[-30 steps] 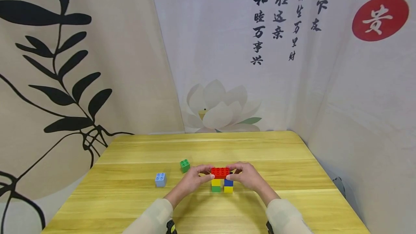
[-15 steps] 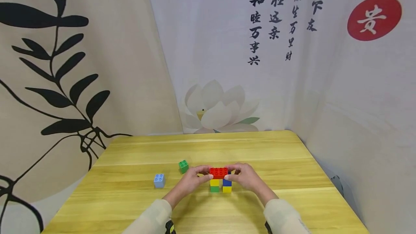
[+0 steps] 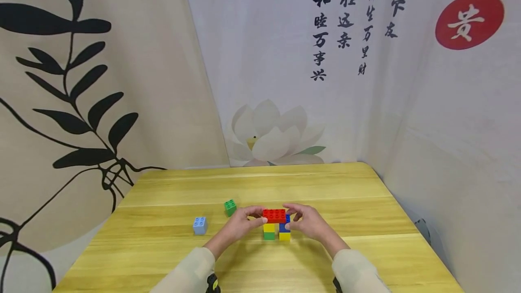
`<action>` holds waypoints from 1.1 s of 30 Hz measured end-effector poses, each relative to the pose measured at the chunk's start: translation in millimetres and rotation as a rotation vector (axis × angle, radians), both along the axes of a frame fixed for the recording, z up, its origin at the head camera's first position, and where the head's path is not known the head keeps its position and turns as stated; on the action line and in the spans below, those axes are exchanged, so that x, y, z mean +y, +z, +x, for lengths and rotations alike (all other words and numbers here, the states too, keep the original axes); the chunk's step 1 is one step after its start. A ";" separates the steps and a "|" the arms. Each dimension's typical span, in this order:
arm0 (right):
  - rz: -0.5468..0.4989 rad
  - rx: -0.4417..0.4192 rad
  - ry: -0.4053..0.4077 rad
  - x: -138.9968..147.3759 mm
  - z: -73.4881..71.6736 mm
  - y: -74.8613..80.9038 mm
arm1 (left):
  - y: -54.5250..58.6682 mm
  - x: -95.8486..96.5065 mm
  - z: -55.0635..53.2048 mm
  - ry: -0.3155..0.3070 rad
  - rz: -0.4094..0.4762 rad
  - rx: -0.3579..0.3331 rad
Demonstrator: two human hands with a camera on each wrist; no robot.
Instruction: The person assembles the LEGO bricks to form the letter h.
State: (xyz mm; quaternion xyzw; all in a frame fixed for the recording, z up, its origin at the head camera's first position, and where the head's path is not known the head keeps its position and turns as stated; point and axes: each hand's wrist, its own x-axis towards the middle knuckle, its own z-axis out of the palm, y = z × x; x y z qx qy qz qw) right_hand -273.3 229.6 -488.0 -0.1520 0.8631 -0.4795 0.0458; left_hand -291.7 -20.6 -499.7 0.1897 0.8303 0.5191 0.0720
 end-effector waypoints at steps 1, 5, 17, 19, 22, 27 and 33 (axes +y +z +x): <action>0.000 0.001 0.002 0.1 -0.1 0.2 | 0.1 0.1 -0.3 -0.001 0.002 0.000; -0.003 0.000 0.004 -0.2 0.0 0.4 | 0.8 -0.1 -0.2 -0.002 0.008 -0.008; 0.024 -0.002 -0.024 -4.1 1.9 5.2 | 1.4 -0.6 2.9 -0.002 0.022 -0.012; 0.030 0.005 -0.022 -4.1 1.0 4.4 | 1.5 -0.5 2.6 0.001 0.022 -0.009; 0.044 0.012 -0.026 -4.1 0.0 2.5 | 1.7 -0.5 1.9 0.004 0.021 -0.009; 0.082 0.032 -0.029 -6.5 -0.1 0.7 | 1.6 -3.1 1.4 0.001 0.007 -0.005; 0.088 0.061 -0.033 -10.3 0.1 -0.3 | 1.3 -5.9 0.4 -0.004 -0.017 0.018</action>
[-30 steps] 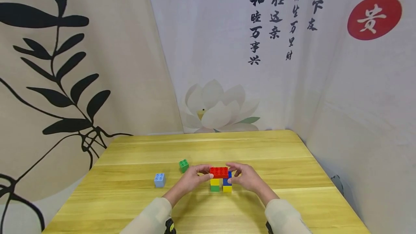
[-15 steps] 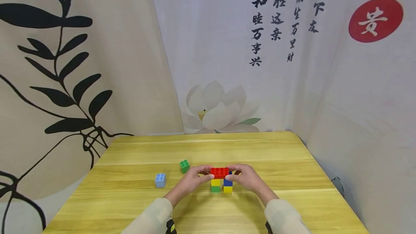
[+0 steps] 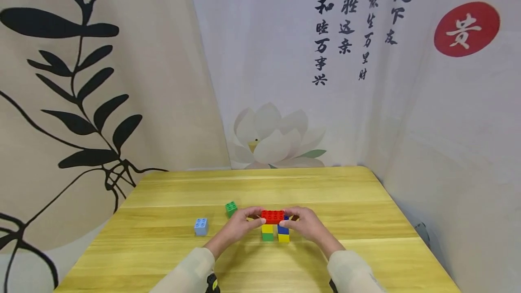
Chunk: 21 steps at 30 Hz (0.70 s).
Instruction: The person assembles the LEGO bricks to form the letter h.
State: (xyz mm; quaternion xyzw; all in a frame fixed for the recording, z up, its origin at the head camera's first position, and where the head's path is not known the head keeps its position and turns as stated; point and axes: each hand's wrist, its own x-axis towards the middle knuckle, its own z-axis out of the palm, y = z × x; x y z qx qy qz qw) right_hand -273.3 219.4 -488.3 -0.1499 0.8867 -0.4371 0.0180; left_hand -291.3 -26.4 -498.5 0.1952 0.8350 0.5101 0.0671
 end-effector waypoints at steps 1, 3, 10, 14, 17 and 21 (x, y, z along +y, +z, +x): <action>-0.003 -0.003 -0.007 -0.2 0.1 -1.0 | -0.4 -0.1 -0.2 -0.004 0.004 -0.003; -0.003 -0.007 -0.019 -0.1 0.8 -2.9 | -1.4 0.1 -0.6 -0.008 0.012 -0.005; -0.011 -0.026 -0.021 0.9 1.8 -4.3 | -2.2 -0.1 -1.7 -0.013 0.022 -0.002; -0.010 -0.032 -0.020 1.6 1.0 -3.2 | -1.6 0.5 -1.4 -0.012 0.023 -0.005; -0.012 -0.033 -0.019 1.6 0.7 -2.6 | -1.1 0.6 -0.6 -0.012 0.028 -0.004; -0.012 -0.036 -0.014 1.1 0.7 -1.9 | -0.5 0.6 0.4 -0.007 0.032 -0.011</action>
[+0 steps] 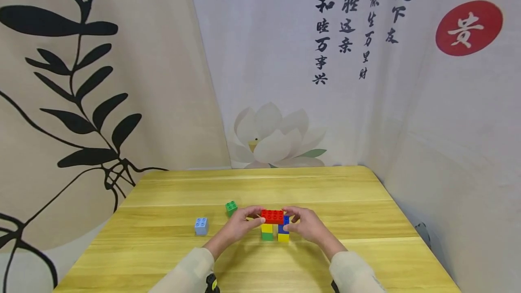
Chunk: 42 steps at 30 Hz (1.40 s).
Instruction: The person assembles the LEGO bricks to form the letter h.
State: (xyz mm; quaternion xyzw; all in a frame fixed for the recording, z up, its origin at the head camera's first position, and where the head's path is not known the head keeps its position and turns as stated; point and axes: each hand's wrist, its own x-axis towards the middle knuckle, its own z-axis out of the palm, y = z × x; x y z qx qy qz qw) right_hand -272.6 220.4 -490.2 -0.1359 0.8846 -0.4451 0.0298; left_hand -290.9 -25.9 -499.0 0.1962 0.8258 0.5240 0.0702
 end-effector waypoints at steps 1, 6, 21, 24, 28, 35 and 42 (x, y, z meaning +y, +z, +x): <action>0.001 -0.001 0.000 -0.2 0.1 0.1 | 0.1 0.0 -0.1 0.000 0.002 -0.001; 0.006 -0.002 0.000 -0.9 1.0 1.1 | -1.2 0.2 -0.7 -0.002 0.013 -0.002; -0.016 0.020 -0.003 -4.9 -2.0 12.6 | 3.3 -0.5 -1.9 0.005 0.002 0.004; -0.027 0.024 0.002 -5.7 -3.2 12.3 | 4.9 -1.1 -3.6 0.000 -0.006 0.005; -0.033 0.018 0.005 -5.6 -3.3 10.9 | 4.5 -1.8 -4.7 -0.012 -0.010 -0.002; -0.034 0.023 0.009 -5.5 -1.9 8.3 | 1.8 -3.0 -4.0 -0.021 -0.011 0.006; -0.038 0.013 -0.007 -5.3 0.4 7.4 | 2.8 -3.0 -3.1 -0.024 -0.015 -0.002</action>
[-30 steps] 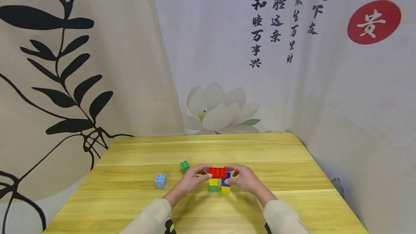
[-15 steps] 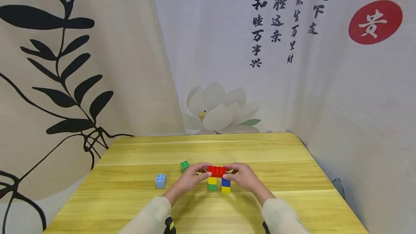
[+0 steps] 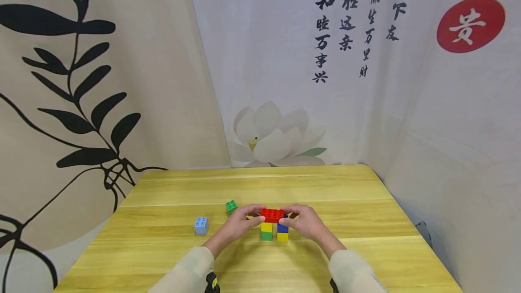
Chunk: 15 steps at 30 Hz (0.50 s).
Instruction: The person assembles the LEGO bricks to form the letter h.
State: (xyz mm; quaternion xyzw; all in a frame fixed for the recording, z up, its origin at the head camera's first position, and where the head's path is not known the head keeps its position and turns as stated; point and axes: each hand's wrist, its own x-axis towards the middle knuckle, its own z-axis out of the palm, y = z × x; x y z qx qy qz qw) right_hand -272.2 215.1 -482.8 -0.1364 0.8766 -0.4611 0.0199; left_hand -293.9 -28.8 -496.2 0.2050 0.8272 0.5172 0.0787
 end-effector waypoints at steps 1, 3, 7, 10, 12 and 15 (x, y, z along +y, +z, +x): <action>0.000 0.000 -0.002 -0.1 -0.2 -0.2 | 0.4 0.1 0.0 0.003 -0.001 -0.001; -0.001 -0.003 -0.008 -0.2 -0.3 -0.5 | 0.7 0.3 -0.2 0.007 -0.004 -0.002; 0.006 -0.006 -0.015 -0.2 -1.1 -1.5 | 0.5 0.8 -1.2 0.020 -0.011 -0.009; 0.007 -0.009 -0.018 0.1 -1.2 -3.1 | -0.5 1.5 -1.2 0.022 -0.006 -0.005; 0.008 -0.011 -0.016 0.5 -1.1 -3.7 | -1.3 2.3 -0.9 0.022 0.001 -0.002; 0.012 0.000 -0.004 0.2 -1.4 -5.8 | -3.4 2.0 0.0 0.025 0.002 0.008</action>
